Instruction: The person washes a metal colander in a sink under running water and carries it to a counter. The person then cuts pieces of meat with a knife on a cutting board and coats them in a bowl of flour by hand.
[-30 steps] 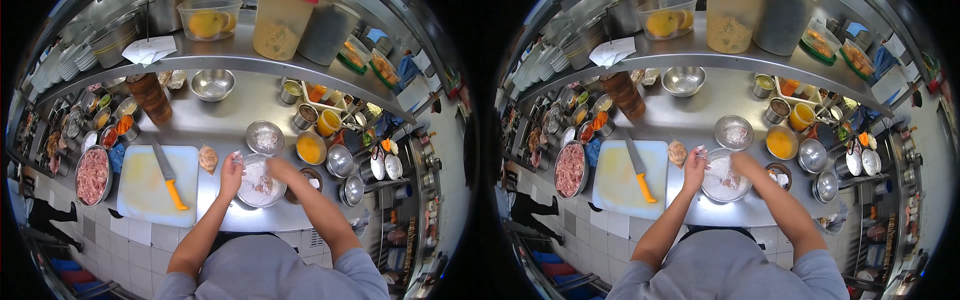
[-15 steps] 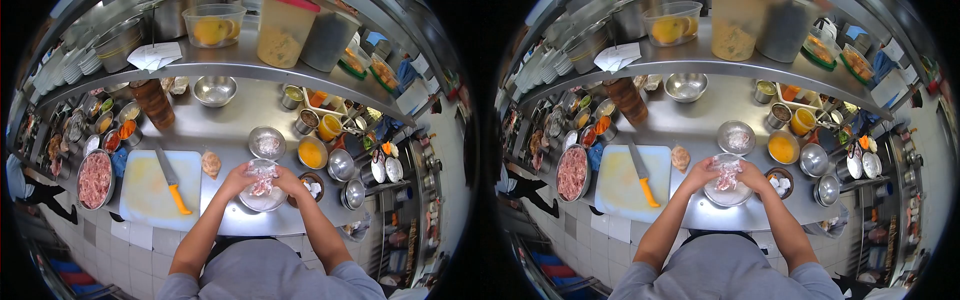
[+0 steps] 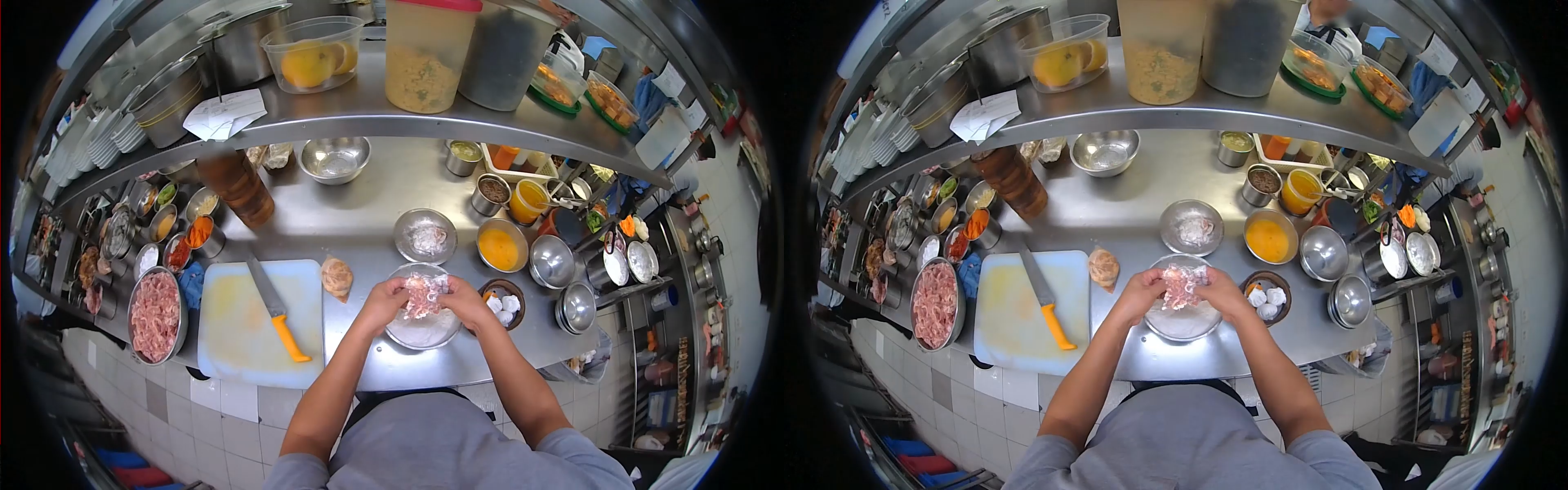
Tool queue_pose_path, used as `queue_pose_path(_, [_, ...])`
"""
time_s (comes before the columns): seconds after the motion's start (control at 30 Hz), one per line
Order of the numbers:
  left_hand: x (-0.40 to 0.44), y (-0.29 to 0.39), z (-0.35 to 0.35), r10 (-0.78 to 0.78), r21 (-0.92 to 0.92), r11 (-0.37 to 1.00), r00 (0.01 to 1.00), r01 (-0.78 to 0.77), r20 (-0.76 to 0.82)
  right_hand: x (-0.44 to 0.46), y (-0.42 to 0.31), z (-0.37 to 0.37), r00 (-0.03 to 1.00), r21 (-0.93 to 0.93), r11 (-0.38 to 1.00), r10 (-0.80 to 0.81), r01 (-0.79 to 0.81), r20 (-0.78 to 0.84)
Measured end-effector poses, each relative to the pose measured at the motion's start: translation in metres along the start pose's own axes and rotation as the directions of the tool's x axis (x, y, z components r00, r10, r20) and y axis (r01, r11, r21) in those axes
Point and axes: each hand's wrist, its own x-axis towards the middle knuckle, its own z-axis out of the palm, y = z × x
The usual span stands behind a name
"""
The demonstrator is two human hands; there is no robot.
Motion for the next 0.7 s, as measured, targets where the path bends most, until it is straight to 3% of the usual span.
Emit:
queue_pose_path(0.13, [0.004, -0.006, -0.004, -0.05, -0.084, 0.995, 0.999, 0.048, -0.017, 0.003, 0.002, -0.002, 0.999, 0.048, 0.999, -0.025, 0.024, 0.028])
queue_pose_path(0.2, [0.005, -0.008, -0.005, -0.07, -0.19, 0.98, 0.997, 0.063, -0.029, 0.0, -0.012, 0.004, 0.999, 0.216, 0.976, -0.019, 0.008, 0.048])
queue_pose_path(0.33, [0.005, -0.01, -0.012, 0.044, -0.043, 0.998, 0.999, -0.044, -0.007, 0.007, -0.01, -0.015, 0.991, 0.146, 0.989, 0.001, -0.021, 0.137])
queue_pose_path(0.37, [0.002, -0.011, -0.014, 0.136, -0.042, 0.989, 0.987, -0.14, -0.09, 0.004, -0.014, -0.016, 0.995, -0.201, 0.977, -0.054, 0.071, 0.088])
queue_pose_path(0.4, [0.0, -0.011, -0.015, 0.228, -0.03, 0.971, 0.959, -0.236, -0.169, 0.004, -0.017, -0.017, 0.99, -0.525, 0.84, -0.126, 0.139, 0.061])
queue_pose_path(0.43, [0.006, -0.017, -0.017, 0.288, -0.124, 0.939, 0.931, -0.321, -0.225, 0.008, -0.017, -0.015, 0.987, -0.808, 0.568, -0.129, 0.155, 0.099])
queue_pose_path(0.47, [0.005, -0.018, -0.016, 0.288, -0.123, 0.939, 0.931, -0.32, -0.224, 0.01, -0.01, -0.007, 0.987, -0.807, 0.569, -0.129, 0.154, 0.098])
queue_pose_path(0.53, [0.003, -0.019, -0.013, 0.298, -0.15, 0.921, 0.898, -0.36, -0.324, 0.012, 0.013, 0.018, 0.955, -0.935, 0.225, -0.175, 0.275, 0.239])
queue_pose_path(0.67, [0.008, -0.027, -0.012, 0.321, -0.178, 0.894, 0.865, -0.412, -0.386, 0.018, 0.053, 0.047, 0.923, -0.912, 0.156, 0.001, 0.379, 0.384])
queue_pose_path(0.7, [0.008, -0.029, -0.011, 0.333, -0.168, 0.891, 0.858, -0.423, -0.392, 0.019, 0.046, 0.046, 0.908, -0.88, 0.252, 0.008, 0.403, 0.418])
